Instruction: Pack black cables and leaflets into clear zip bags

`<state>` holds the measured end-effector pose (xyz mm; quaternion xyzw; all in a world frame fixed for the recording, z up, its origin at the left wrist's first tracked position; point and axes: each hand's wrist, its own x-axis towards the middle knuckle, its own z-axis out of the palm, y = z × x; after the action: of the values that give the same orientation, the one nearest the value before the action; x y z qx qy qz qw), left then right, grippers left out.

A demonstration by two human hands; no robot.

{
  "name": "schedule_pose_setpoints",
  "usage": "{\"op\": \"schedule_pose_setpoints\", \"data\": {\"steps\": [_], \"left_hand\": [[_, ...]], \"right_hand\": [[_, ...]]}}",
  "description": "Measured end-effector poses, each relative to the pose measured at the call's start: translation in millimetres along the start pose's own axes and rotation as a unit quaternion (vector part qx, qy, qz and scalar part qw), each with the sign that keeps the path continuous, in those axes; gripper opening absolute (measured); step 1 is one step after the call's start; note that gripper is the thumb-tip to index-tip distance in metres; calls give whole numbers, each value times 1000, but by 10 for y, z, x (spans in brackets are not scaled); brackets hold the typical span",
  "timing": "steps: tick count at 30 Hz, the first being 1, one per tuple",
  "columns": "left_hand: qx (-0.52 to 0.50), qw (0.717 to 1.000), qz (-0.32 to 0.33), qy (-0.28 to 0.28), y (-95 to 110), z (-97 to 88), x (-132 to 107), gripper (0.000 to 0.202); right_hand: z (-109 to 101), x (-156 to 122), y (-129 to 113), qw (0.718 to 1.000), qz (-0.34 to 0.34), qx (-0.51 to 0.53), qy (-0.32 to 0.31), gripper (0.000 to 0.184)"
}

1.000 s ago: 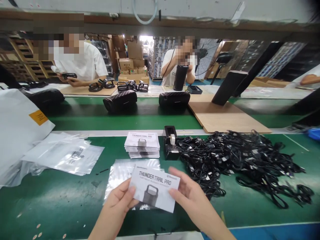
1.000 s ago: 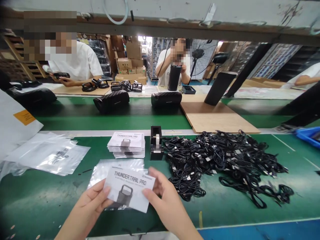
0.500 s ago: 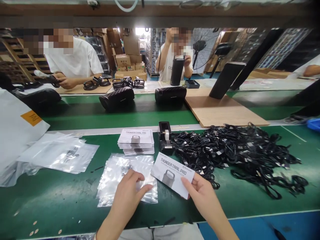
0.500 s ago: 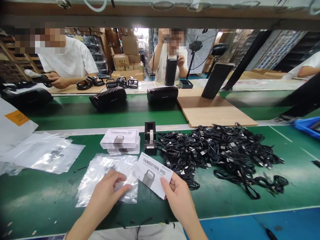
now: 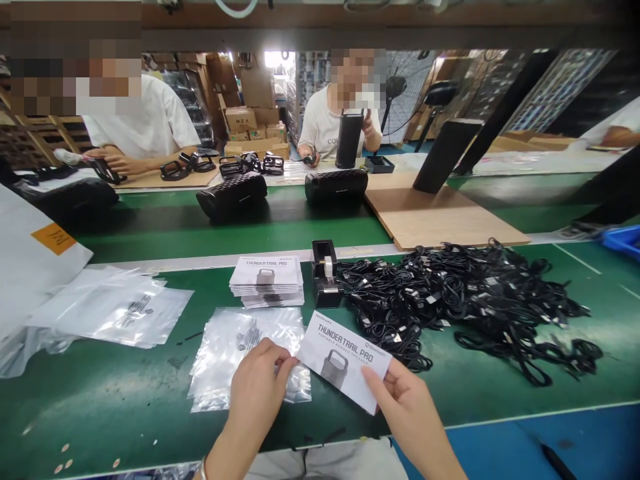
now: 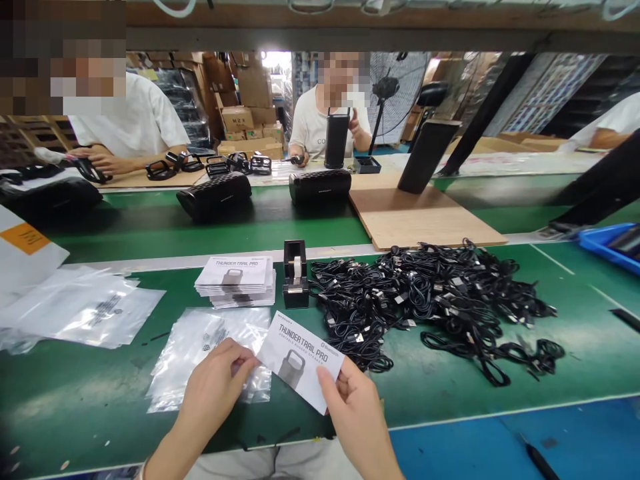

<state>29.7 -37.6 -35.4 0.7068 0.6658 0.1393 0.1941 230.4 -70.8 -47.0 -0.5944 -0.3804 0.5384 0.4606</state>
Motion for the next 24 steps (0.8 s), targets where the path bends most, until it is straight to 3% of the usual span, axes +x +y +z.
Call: {"op": "schedule_pose_setpoints", "data": {"steps": [7, 17, 24], "left_hand": [[-1, 999, 37, 22, -16, 1, -74, 32], [-23, 998, 48, 41, -52, 114, -142, 22], [-70, 995, 29, 62, -69, 132, -140, 15]], "right_hand": [[87, -76, 94, 1000, -2, 18, 9, 41], [117, -185, 19, 996, -23, 45, 67, 43], [138, -196, 155, 996, -18, -80, 47, 47]]}}
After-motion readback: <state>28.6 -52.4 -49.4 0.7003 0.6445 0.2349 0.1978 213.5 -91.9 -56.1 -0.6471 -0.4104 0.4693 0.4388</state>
